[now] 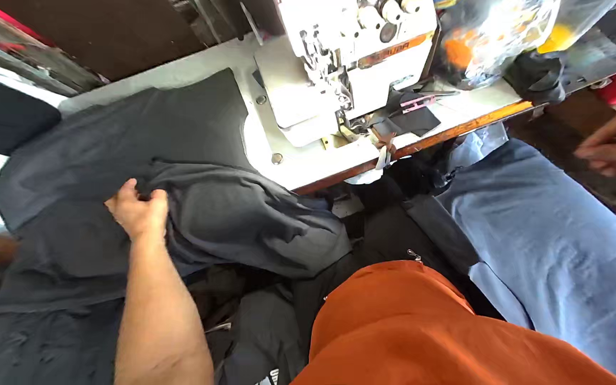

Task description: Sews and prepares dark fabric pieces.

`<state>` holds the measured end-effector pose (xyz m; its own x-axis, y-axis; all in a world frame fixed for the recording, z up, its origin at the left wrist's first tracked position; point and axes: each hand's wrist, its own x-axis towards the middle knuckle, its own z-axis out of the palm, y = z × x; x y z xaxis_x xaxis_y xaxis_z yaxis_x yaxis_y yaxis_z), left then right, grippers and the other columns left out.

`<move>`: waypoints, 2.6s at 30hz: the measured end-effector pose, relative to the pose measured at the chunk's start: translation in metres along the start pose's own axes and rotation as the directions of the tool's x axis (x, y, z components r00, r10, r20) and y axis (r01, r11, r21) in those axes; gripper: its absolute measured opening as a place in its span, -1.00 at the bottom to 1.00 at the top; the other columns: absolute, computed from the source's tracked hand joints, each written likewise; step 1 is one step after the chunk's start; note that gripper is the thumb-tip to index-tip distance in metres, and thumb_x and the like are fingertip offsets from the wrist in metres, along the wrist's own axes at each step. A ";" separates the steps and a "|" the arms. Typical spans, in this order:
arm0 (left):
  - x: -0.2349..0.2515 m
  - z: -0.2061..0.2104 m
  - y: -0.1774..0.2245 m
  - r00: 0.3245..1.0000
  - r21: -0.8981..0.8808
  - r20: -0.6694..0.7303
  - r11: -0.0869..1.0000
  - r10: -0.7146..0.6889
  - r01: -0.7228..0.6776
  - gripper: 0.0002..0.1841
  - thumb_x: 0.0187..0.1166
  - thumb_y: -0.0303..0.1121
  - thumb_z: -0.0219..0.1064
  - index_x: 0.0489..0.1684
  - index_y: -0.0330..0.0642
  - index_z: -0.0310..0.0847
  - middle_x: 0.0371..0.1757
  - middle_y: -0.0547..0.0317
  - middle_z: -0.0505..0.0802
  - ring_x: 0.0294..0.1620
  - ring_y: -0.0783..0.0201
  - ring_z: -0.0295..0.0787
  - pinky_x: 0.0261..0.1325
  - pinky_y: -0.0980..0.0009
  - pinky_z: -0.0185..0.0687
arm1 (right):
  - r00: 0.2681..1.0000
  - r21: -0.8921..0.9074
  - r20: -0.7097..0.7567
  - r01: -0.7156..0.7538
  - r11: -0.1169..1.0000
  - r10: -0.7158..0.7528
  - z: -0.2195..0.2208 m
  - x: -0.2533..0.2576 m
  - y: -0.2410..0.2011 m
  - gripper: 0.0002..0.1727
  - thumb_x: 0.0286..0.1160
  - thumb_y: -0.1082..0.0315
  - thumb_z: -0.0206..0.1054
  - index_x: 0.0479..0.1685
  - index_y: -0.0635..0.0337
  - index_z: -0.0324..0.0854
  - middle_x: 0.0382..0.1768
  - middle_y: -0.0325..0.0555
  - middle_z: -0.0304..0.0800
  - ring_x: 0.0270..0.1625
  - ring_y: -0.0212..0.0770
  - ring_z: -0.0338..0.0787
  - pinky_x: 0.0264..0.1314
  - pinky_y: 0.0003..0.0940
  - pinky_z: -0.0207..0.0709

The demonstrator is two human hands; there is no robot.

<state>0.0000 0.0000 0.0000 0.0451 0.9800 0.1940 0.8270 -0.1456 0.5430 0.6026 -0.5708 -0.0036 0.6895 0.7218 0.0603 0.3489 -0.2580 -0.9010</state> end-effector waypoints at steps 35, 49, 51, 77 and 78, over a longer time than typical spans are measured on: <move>-0.128 0.004 0.246 0.647 -0.636 0.254 0.628 0.719 -0.448 -0.79 0.67 -0.19 0.30 -0.14 -0.12 0.73 -0.39 0.39 0.74 -0.42 0.58 0.61 -0.33 0.60 0.55 | 0.906 0.548 -0.074 0.387 0.742 -0.417 0.290 0.067 -0.228 -0.93 0.49 0.52 0.40 -0.18 0.21 0.76 -0.36 -0.30 0.82 -0.40 -0.53 0.71 -0.31 -0.61 0.65; -0.066 0.092 0.271 0.755 -0.184 0.129 0.763 0.643 -0.619 -0.81 0.59 -0.33 0.37 0.01 -0.16 0.80 -0.11 -0.08 0.90 -0.07 -0.09 0.87 0.00 -0.20 0.69 | 0.798 -0.217 -0.292 0.482 0.849 -0.528 0.346 0.127 -0.183 -0.79 0.35 0.29 0.44 -0.09 0.08 0.86 -0.01 0.04 0.64 -0.05 -0.12 0.69 -0.17 -0.27 0.59; -0.061 0.094 0.271 0.736 -0.189 0.122 0.743 0.666 -0.642 -0.83 0.59 -0.35 0.35 -0.03 -0.14 0.82 -0.11 -0.02 0.91 -0.06 -0.04 0.88 0.01 -0.17 0.69 | 0.830 -0.232 -0.257 0.444 0.866 -0.495 0.347 0.131 -0.180 -0.72 0.41 0.21 0.46 0.04 0.05 0.86 0.02 0.07 0.69 0.07 -0.02 0.70 -0.04 -0.11 0.61; -0.219 0.112 -0.006 0.886 -0.364 0.461 0.919 0.034 0.153 -0.17 0.32 -0.32 0.52 0.62 -0.54 0.29 0.63 -0.54 0.41 0.71 -0.34 0.25 0.74 -0.20 0.12 | 0.924 0.429 0.349 -0.308 0.849 0.159 0.379 -0.019 -0.032 -0.86 0.57 0.43 0.31 -0.12 0.31 0.73 -0.19 -0.15 0.80 -0.17 -0.37 0.79 -0.01 -0.40 0.73; -0.208 0.109 0.000 0.823 -0.324 0.560 0.939 0.097 0.110 -0.37 0.34 -0.38 0.48 0.45 -0.47 0.52 0.48 -0.39 0.63 0.58 -0.18 0.49 0.66 -0.12 0.33 | 0.921 0.442 0.368 -0.296 0.847 0.130 0.380 -0.021 -0.029 -0.89 0.53 0.43 0.36 -0.17 0.29 0.74 -0.21 -0.17 0.80 -0.17 -0.38 0.78 -0.01 -0.40 0.72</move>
<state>0.0518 -0.1894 -0.1290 0.4314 0.8681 -0.2456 0.6002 -0.0729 0.7965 0.3369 -0.3348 -0.1422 0.4465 0.8674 -0.2197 -0.1896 -0.1483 -0.9706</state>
